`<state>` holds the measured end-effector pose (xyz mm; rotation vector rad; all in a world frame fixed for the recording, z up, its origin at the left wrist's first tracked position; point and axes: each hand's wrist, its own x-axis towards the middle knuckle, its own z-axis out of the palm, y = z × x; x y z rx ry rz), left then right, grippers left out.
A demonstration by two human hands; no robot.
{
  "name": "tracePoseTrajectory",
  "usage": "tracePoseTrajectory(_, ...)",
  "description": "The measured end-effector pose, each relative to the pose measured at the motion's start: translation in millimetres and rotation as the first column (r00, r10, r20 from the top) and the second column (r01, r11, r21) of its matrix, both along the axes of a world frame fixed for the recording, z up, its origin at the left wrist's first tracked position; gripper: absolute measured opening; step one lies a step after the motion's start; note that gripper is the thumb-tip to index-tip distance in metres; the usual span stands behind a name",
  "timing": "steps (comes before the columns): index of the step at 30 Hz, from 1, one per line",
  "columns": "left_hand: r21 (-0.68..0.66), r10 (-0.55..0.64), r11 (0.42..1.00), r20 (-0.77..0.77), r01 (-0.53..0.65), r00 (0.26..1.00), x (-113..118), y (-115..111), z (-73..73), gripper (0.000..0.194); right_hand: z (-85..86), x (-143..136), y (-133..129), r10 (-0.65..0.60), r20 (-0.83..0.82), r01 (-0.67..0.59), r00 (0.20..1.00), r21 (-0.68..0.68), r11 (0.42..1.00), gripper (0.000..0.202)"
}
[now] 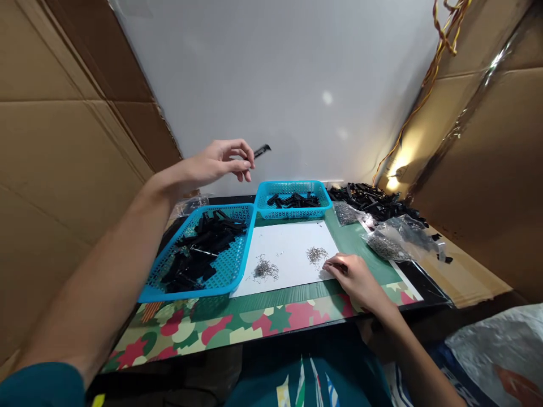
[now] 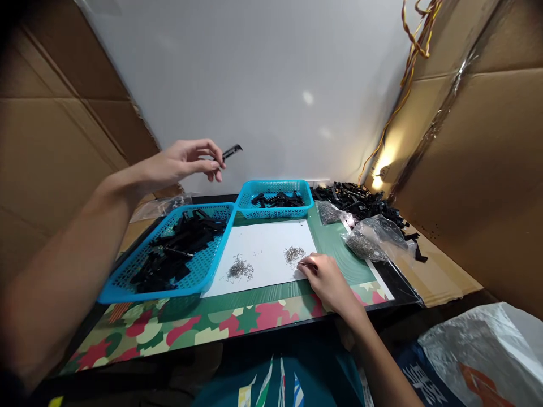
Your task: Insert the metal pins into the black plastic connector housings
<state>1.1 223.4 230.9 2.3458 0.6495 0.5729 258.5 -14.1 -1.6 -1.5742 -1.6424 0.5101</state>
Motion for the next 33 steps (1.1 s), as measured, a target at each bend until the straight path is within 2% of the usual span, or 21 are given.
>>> tracePoseTrajectory(2, -0.023, -0.054, 0.998, 0.014, 0.054, 0.998, 14.4, -36.0, -13.7, 0.018, -0.1, -1.1, -2.4, -0.028, -0.004, 0.028, 1.000, -0.012, 1.000, 0.014)
tracePoseTrajectory(4, -0.052, -0.125, 0.990, 0.051, 0.128, 0.991, 25.8, -81.4, -34.4, 0.015, -1.5, -3.5, -3.6, -0.054, 0.009, 0.055, 0.998, -0.023, 0.998, 0.009)
tracePoseTrajectory(7, -0.137, -0.216, 0.965, 0.075, 0.224, 0.974, 36.0, -148.3, -79.6, 0.017, -4.7, -6.8, -3.6, -0.094, 0.005, 0.094, 0.996, 0.002, 0.996, 0.006)
tracePoseTrajectory(9, -0.199, -0.287, 0.930, 0.129, 0.309, 0.949, 40.0, -178.5, -114.3, 0.022, -6.4, -7.3, -3.8, -0.073, -0.022, 0.073, 0.997, 0.024, 0.997, 0.009)
tracePoseTrajectory(10, -0.228, -0.324, 0.910, 0.135, 0.348, 0.936, 41.9, -187.4, -131.0, 0.024, -7.0, -7.2, -4.1, -0.052, -0.022, 0.052, 0.998, 0.031, 0.998, 0.013)
tracePoseTrajectory(12, -0.252, -0.317, 0.900, 0.182, 0.356, 0.931, 46.2, -193.2, -160.1, 0.028, -8.1, -6.8, -4.6, -0.011, 0.017, 0.010, 1.000, 0.033, 0.999, 0.020)
tracePoseTrajectory(13, -0.269, -0.285, 0.903, 0.212, 0.336, 0.935, 48.7, -191.6, -172.1, 0.029, -8.9, -6.9, -4.8, -0.007, 0.057, 0.006, 0.998, 0.028, 1.000, 0.021)
tracePoseTrajectory(16, -0.413, -0.062, 0.894, 0.272, 0.174, 0.960, 56.0, -179.6, -197.5, 0.028, -12.7, -8.9, -4.7, -0.033, 0.189, 0.033, 0.981, 0.003, 0.999, 0.021)
tracePoseTrajectory(18, -0.498, 0.044, 0.861, 0.281, 0.107, 0.959, 59.5, -173.2, -206.9, 0.028, -15.5, -10.5, -5.0, -0.029, 0.246, 0.031, 0.969, -0.006, 0.999, 0.020)
tracePoseTrajectory(20, -0.531, 0.090, 0.843, 0.296, 0.086, 0.951, 61.3, -171.0, -211.7, 0.027, -17.4, -10.9, -6.1, -0.005, 0.259, 0.008, 0.966, -0.010, 1.000, 0.016)
tracePoseTrajectory(24, -0.539, 0.101, 0.838, 0.303, 0.083, 0.948, 61.1, -171.9, -212.7, 0.027, -16.4, -6.8, -11.1, 0.011, 0.179, -0.007, 0.984, -0.022, 1.000, 0.018)
tracePoseTrajectory(28, -0.596, 0.100, 0.797, 0.288, 0.097, 0.952, 61.6, -166.4, -212.2, 0.029, -10.8, -1.2, -17.1, -0.014, 0.035, 0.015, 0.999, -0.030, 0.999, 0.021)
tracePoseTrajectory(33, -0.651, 0.125, 0.753, 0.282, 0.094, 0.951, 64.2, -158.6, -214.2, 0.029, -4.3, 1.4, -21.2, -0.082, -0.036, 0.081, 0.996, -0.028, 0.996, 0.012)
